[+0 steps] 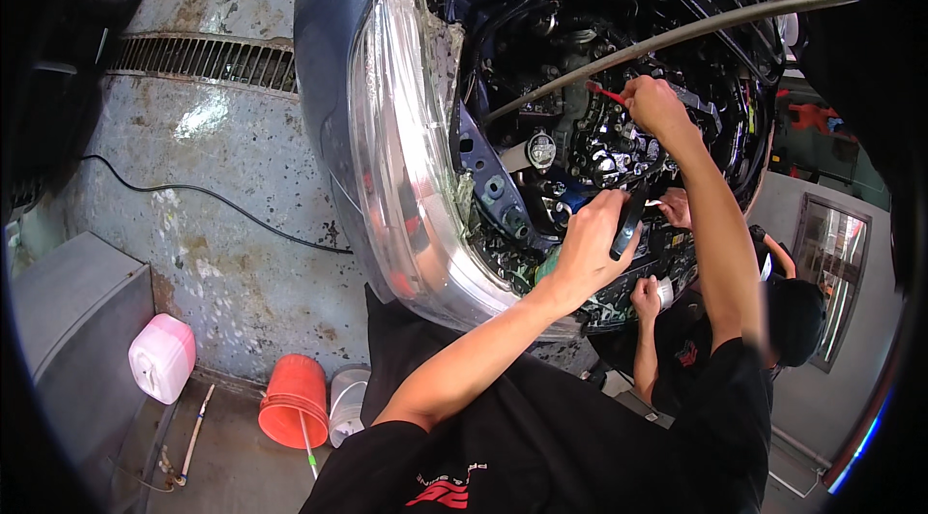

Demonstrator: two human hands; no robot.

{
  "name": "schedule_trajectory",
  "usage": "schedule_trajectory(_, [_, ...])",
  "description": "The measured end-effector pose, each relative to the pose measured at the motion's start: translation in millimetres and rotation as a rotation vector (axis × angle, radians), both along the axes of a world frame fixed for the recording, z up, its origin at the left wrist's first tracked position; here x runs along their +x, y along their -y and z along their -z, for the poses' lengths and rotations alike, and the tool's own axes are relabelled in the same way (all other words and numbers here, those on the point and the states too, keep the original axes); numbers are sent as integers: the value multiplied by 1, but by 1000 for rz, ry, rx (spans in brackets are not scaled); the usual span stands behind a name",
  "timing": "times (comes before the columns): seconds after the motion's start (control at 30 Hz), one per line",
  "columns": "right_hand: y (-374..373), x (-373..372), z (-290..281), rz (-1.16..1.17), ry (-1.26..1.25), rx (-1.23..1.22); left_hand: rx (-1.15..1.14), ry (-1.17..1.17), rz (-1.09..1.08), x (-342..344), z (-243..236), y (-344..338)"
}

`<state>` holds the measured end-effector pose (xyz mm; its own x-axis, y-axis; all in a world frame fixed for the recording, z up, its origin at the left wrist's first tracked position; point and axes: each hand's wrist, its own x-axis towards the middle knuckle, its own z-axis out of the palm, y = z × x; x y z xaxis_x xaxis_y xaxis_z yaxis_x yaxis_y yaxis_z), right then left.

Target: The person sprays a cleaning solution onto the car's engine bay and scrubs various components with a small brush. Another person assists by scrubbing nearby areas. The task involves detailed cleaning of the engine block and surrounding parts.

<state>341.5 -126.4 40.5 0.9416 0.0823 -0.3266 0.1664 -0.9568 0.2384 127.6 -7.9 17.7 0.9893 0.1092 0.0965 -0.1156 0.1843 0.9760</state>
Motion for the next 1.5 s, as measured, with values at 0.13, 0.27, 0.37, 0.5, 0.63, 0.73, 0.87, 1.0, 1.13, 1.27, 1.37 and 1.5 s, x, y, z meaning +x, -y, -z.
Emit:
schedule_trajectory(0.13, [-5, 4, -12, -33, -9, 63, 10, 3, -6, 0, 2, -1])
schedule_trajectory(0.27, [2, 6, -9, -3, -89, 12, 4, 12, -4, 1, 1, 1])
schedule_trajectory(0.37, [1, 3, 1, -1, -88, -59, -2, 3, 16, -2, -1, 0])
schedule_trajectory(0.5, [-3, -1, 0, -65, 32, 0, -2, 29, -25, 0, 2, 0])
schedule_trajectory(0.63, [-5, -8, -7, -48, 23, 3, -7, 17, -12, -2, 0, -3])
schedule_trajectory(0.73, [-14, -12, -8, 9, -93, -59, -3, 22, -20, -1, 0, -4])
schedule_trajectory(0.87, [8, 5, -11, 48, -40, 50, -14, 17, -13, -2, 1, -4])
schedule_trajectory(1.0, [-1, 6, 2, 75, -118, -36, 6, 14, 11, -4, -1, -2])
schedule_trajectory(1.13, [-5, 26, -8, 119, -175, -150, -23, 3, 34, -4, -1, -5])
schedule_trajectory(1.27, [-6, 12, -4, 95, -212, -88, -9, 30, 7, -6, 1, 0])
schedule_trajectory(1.37, [-11, 7, -11, 101, -205, -108, -17, 5, 52, -5, -3, -3])
schedule_trajectory(1.5, [7, 3, -11, 64, -121, -30, -16, 23, 38, -5, 0, 0])
